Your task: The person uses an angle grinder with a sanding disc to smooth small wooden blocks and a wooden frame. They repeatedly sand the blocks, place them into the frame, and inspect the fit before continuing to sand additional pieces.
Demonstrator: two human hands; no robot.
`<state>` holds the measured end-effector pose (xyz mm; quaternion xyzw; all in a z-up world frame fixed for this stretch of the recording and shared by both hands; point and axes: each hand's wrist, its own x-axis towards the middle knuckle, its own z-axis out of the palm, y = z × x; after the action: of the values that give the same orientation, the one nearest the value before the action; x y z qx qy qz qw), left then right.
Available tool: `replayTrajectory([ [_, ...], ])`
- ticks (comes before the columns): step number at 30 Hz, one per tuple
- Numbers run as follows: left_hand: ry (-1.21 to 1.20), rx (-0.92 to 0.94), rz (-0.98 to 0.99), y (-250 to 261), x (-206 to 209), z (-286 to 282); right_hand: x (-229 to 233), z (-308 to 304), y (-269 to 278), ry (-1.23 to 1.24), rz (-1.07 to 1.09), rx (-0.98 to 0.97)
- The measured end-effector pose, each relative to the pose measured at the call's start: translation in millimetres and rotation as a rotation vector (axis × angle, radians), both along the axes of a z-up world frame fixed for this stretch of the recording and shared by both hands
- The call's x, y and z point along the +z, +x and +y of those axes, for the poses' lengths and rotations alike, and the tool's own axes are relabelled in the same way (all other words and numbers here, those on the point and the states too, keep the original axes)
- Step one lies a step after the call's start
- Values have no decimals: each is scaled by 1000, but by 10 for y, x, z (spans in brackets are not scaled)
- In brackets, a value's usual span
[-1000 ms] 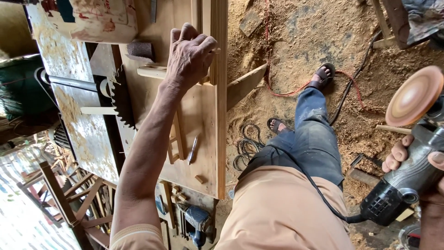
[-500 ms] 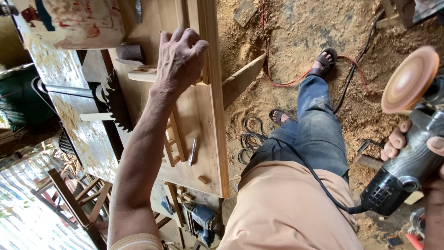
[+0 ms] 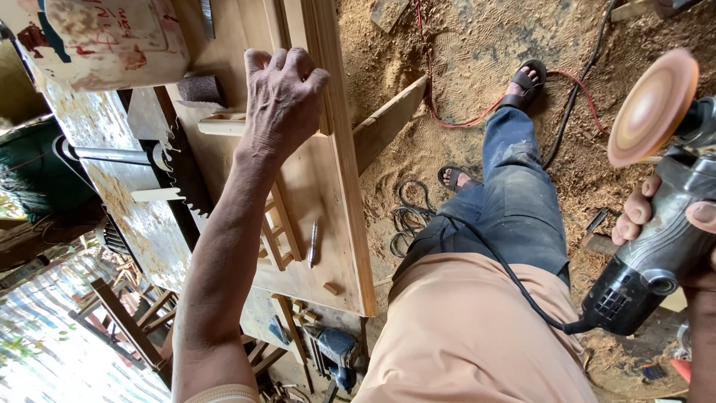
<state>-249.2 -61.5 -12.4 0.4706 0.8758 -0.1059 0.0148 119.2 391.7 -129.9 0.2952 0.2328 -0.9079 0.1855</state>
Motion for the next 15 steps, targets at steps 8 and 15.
replayTrajectory([
  [8,24,77,-156,108,21,-93,-249,-14,178,-88,23,-71],
  [15,14,127,-196,251,59,-135,-236,-66,142,-85,16,-49],
])
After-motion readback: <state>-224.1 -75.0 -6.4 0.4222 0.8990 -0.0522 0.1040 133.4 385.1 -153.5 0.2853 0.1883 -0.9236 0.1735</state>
